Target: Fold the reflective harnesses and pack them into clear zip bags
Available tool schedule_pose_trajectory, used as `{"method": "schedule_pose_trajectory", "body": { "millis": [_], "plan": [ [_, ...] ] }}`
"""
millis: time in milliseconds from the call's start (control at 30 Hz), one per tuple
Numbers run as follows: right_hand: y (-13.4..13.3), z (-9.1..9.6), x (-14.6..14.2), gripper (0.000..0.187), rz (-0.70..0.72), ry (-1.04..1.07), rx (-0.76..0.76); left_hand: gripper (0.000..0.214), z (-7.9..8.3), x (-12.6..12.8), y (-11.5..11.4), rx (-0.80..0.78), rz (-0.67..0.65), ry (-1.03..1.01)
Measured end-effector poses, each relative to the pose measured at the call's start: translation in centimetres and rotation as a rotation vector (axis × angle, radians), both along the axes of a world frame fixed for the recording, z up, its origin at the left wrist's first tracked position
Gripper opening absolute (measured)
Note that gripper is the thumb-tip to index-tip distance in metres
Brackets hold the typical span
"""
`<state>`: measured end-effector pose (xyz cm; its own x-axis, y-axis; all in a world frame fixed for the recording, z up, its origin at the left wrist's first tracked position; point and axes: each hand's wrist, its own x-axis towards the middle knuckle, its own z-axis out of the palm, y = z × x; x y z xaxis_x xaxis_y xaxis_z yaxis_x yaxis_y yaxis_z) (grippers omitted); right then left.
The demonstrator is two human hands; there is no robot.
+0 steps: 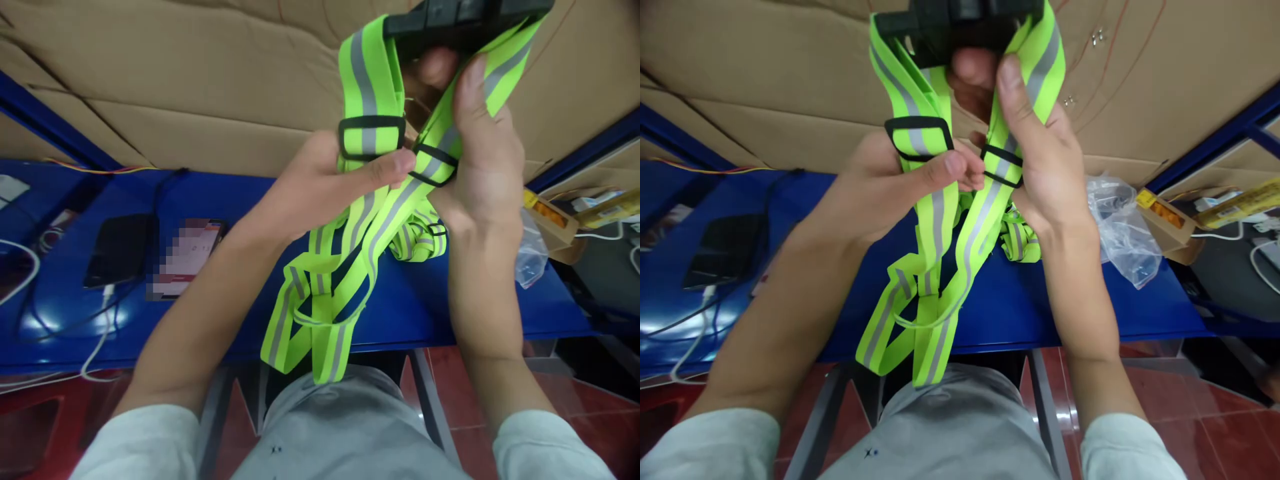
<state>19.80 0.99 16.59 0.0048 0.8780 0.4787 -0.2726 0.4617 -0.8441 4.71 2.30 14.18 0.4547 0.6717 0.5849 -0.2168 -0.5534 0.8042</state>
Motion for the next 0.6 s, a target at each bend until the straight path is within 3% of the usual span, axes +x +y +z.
{"method": "schedule_pose_trajectory", "body": {
  "millis": [133, 233, 333, 467, 533, 600],
  "plan": [
    [0.4, 0.1, 1.4, 0.026, -0.034, -0.261, -0.042, 0.018, 0.0, -0.1, 0.0, 0.052, 0.113, -0.041],
    [0.6, -0.1, 1.8, 0.037, -0.032, -0.411, -0.026, 0.019, -0.6, 0.3, -0.2, -0.102, -0.011, 0.005],
    [0.7, -0.7, 1.8, 0.042, -0.023, -0.496, 0.097, 0.028, -1.8, 1.1, 0.2, -0.266, -0.014, -0.052],
    [0.7, -0.8, 2.8, 0.030, -0.241, -0.625, 0.218, 0.032, -2.7, 1.6, 0.8, -0.424, -0.108, -0.156],
    [0.5, -0.2, 3.9, 0.055, -0.277, -0.681, 0.376, 0.033, -2.8, 1.4, 1.1, -0.455, -0.192, -0.101],
    [0.1, 0.5, 5.0, 0.068, -0.183, -0.791, 0.453, 0.029, -2.8, 0.9, 1.4, -0.438, -0.237, 0.015]
  ]
}}
